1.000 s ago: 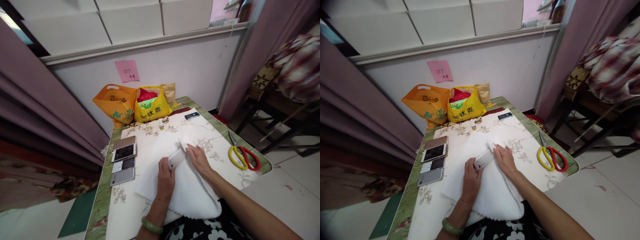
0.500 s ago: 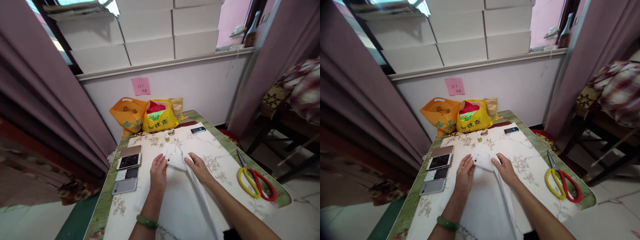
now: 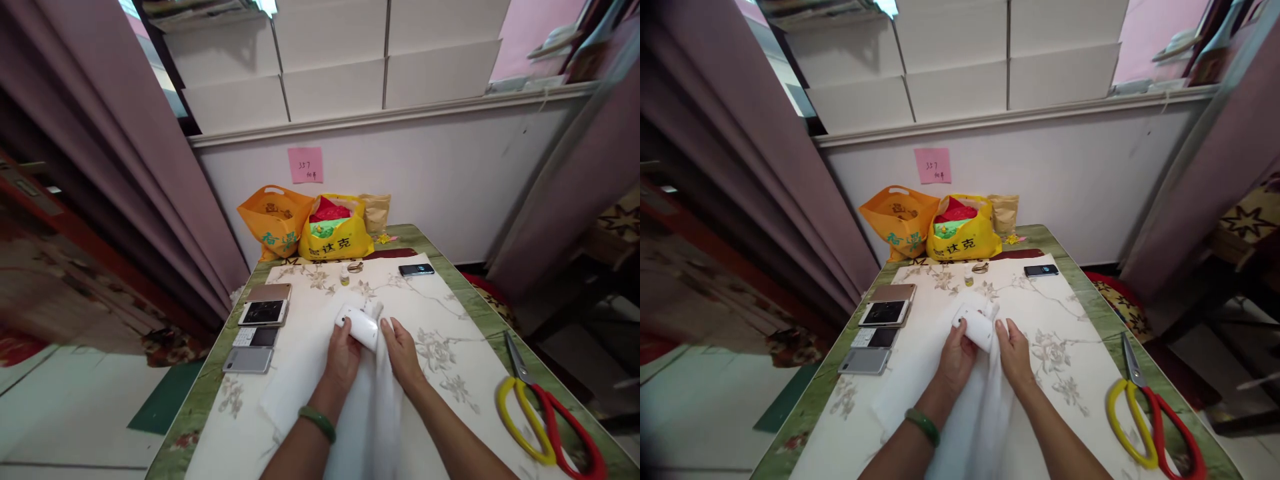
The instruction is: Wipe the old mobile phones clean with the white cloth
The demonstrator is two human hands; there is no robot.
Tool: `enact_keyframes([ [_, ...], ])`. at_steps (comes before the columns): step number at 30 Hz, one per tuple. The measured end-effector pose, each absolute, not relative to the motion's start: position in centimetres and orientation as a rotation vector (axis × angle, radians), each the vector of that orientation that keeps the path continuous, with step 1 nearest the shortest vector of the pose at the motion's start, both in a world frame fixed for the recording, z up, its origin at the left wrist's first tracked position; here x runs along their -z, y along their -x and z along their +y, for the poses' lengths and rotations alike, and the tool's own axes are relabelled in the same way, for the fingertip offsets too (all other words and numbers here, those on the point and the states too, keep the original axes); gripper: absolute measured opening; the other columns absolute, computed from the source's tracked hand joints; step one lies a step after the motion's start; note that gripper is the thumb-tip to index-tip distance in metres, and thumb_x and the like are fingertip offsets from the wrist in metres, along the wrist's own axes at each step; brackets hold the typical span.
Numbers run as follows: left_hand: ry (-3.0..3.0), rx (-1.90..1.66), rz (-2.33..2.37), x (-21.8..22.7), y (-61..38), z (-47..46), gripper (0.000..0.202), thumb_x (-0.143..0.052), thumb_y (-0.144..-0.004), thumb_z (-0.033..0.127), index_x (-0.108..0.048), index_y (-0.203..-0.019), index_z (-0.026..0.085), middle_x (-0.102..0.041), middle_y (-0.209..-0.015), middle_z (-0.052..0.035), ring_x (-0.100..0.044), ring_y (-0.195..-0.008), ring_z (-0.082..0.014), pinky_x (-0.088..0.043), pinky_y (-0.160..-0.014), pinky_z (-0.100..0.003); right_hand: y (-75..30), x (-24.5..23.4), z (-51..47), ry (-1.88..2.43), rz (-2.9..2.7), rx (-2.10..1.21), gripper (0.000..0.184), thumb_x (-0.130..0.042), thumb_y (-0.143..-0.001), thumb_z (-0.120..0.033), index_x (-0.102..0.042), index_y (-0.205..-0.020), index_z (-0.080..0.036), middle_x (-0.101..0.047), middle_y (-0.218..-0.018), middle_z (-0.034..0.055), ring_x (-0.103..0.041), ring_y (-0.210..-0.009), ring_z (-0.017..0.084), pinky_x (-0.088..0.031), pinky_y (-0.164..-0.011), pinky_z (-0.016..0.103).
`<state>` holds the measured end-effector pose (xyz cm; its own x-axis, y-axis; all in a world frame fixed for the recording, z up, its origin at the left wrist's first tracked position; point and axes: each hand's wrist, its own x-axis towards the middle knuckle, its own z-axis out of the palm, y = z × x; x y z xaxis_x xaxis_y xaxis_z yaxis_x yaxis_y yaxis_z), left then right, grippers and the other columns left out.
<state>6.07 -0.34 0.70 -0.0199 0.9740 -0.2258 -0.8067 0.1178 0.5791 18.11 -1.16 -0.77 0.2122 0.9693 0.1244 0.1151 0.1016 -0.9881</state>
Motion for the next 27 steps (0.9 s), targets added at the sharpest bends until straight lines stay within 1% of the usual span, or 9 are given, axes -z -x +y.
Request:
enact_keyframes([
  [4,-0.162,-1.558,0.709,-0.8,-5.4,0.8,0.032,-0.056,-0.088,0.035,-0.064,-0.112,0.015,-0.070,-0.111,-0.0120,-0.065,-0.107,-0.0219,-0.048,-0.099,-0.038,-18.5,0.9,-1.1,1.307,-1.120,-0.959,0.041,-0.049,-0.088,-0.058,-0.053,-0.072,-0.020,-0.050,-0.064,-0.0041,-0.045,-0.062,0.014,-0.039,-0.059,0.024],
  [8,-0.134,-1.578,0.657,-0.6,-3.9,1.0,0.040,-0.045,-0.091,0.041,-0.064,-0.115,0.015,-0.069,-0.114,-0.0128,-0.062,-0.113,-0.0229,-0.048,-0.100,-0.040,-19.1,1.0,-0.9,1.379,-0.880,-0.871,0.041,-0.044,-0.090,-0.057,-0.057,-0.079,-0.020,-0.057,-0.071,-0.0011,-0.052,-0.070,0.016,-0.044,-0.065,0.025],
  [12,-0.169,-1.436,0.605,0.3,-3.1,0.8,0.040,-0.045,-0.087,0.029,-0.063,-0.118,0.011,-0.067,-0.119,-0.0146,-0.059,-0.118,-0.0243,-0.044,-0.104,-0.042,-18.9,0.8,-1.1,1.410,-0.859,-0.812,0.049,-0.034,-0.094,-0.055,-0.063,-0.088,-0.016,-0.065,-0.081,0.0060,-0.059,-0.080,0.021,-0.048,-0.074,0.030],
  [15,-0.214,-1.403,0.621,0.8,-3.2,1.0,0.037,-0.046,-0.085,0.022,-0.063,-0.115,0.008,-0.068,-0.117,-0.0141,-0.058,-0.119,-0.0226,-0.043,-0.106,-0.038,-18.1,0.5,-1.5,1.249,-1.252,-0.793,0.042,-0.040,-0.094,-0.049,-0.066,-0.107,-0.018,-0.067,-0.104,0.0095,-0.060,-0.097,0.024,-0.049,-0.087,0.037],
  [17,-0.253,-1.397,0.653,1.0,-3.5,1.1,0.035,-0.047,-0.086,0.022,-0.064,-0.113,0.009,-0.069,-0.115,-0.0132,-0.058,-0.118,-0.0221,-0.044,-0.106,-0.036,-17.7,0.3,-1.6,1.119,-1.514,-0.736,0.039,-0.050,-0.091,-0.043,-0.061,-0.124,-0.025,-0.055,-0.132,0.0094,-0.055,-0.114,0.026,-0.044,-0.098,0.041],
  [19,-0.252,-1.399,0.696,1.1,-3.8,1.2,0.031,-0.049,-0.086,0.022,-0.065,-0.109,0.011,-0.070,-0.112,-0.0108,-0.059,-0.117,-0.0211,-0.044,-0.105,-0.033,-17.3,0.1,-1.6,1.060,-1.647,-0.693,0.045,-0.056,-0.089,-0.039,-0.054,-0.133,-0.029,-0.044,-0.144,0.0076,-0.048,-0.125,0.026,-0.041,-0.104,0.042],
  [21,-0.238,-1.411,0.720,1.0,-4.0,1.2,0.027,-0.051,-0.085,0.021,-0.066,-0.106,0.013,-0.071,-0.110,-0.0086,-0.061,-0.114,-0.0205,-0.045,-0.104,-0.032,-17.2,0.2,-1.4,1.066,-1.649,-0.717,0.051,-0.059,-0.087,-0.037,-0.050,-0.136,-0.030,-0.047,-0.141,0.0078,-0.049,-0.124,0.026,-0.044,-0.101,0.040],
  [24,-0.254,-1.376,0.661,0.8,-4.1,1.0,0.030,-0.051,-0.085,0.023,-0.065,-0.108,0.010,-0.071,-0.111,-0.0114,-0.061,-0.114,-0.0235,-0.044,-0.104,-0.036,-17.0,0.9,-1.2,1.117,-1.430,-0.905,0.066,-0.071,-0.076,-0.038,-0.046,-0.136,-0.026,-0.056,-0.128,0.0102,-0.061,-0.104,0.024,-0.053,-0.084,0.037],
  [27,-0.244,-1.331,0.613,0.5,-4.1,0.9,0.035,-0.050,-0.086,0.024,-0.063,-0.114,0.007,-0.070,-0.112,-0.0146,-0.062,-0.113,-0.0258,-0.044,-0.104,-0.039,-16.9,1.5,-1.1,1.094,-1.160,-1.170,0.067,-0.079,-0.066,-0.037,-0.049,-0.124,-0.023,-0.067,-0.099,0.0059,-0.065,-0.078,0.020,-0.053,-0.069,0.032],
])
